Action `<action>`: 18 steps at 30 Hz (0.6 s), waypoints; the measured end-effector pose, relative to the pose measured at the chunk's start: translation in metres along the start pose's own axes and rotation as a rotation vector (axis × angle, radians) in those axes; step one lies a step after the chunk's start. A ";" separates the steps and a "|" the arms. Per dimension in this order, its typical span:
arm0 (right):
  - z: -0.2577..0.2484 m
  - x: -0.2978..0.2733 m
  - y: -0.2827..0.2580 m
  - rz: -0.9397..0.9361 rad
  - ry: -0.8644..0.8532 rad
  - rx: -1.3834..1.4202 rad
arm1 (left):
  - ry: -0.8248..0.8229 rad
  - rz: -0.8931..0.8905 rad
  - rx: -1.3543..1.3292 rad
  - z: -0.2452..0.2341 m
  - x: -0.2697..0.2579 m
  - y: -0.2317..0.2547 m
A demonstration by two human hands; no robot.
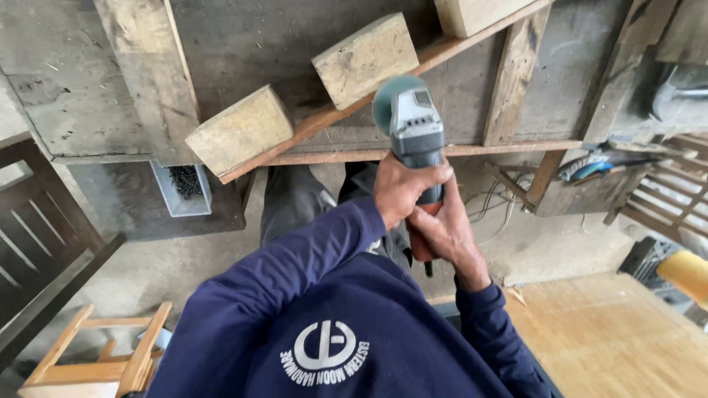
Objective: The person uses an angle grinder with a sanding disc to smooth the surfaces of several small wooden blocks arranged on a workbench. The person moves the grinder across each block, then flips and repositions them to sand different sides.
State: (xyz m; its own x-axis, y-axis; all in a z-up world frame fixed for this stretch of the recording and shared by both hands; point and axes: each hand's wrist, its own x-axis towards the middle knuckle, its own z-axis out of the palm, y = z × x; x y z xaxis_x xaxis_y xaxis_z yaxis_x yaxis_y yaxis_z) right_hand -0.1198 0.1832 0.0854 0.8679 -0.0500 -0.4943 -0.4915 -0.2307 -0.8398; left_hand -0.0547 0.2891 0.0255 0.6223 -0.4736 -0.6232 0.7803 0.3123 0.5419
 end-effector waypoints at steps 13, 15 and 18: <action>-0.020 0.012 -0.013 0.451 -0.004 -0.027 | -0.018 -0.043 -0.088 0.010 0.005 0.010; -0.021 0.019 -0.015 0.354 0.000 -0.029 | -0.012 -0.026 -0.096 0.009 0.009 0.013; -0.021 0.026 -0.023 0.126 -0.078 -0.044 | 0.022 -0.056 -0.028 0.009 0.013 0.024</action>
State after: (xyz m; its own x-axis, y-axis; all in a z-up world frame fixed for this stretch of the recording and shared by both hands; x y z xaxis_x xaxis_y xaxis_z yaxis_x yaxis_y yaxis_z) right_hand -0.0846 0.1673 0.0970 0.7904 -0.0060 -0.6125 -0.5911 -0.2698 -0.7601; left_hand -0.0285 0.2825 0.0352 0.5787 -0.4729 -0.6644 0.8151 0.3090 0.4900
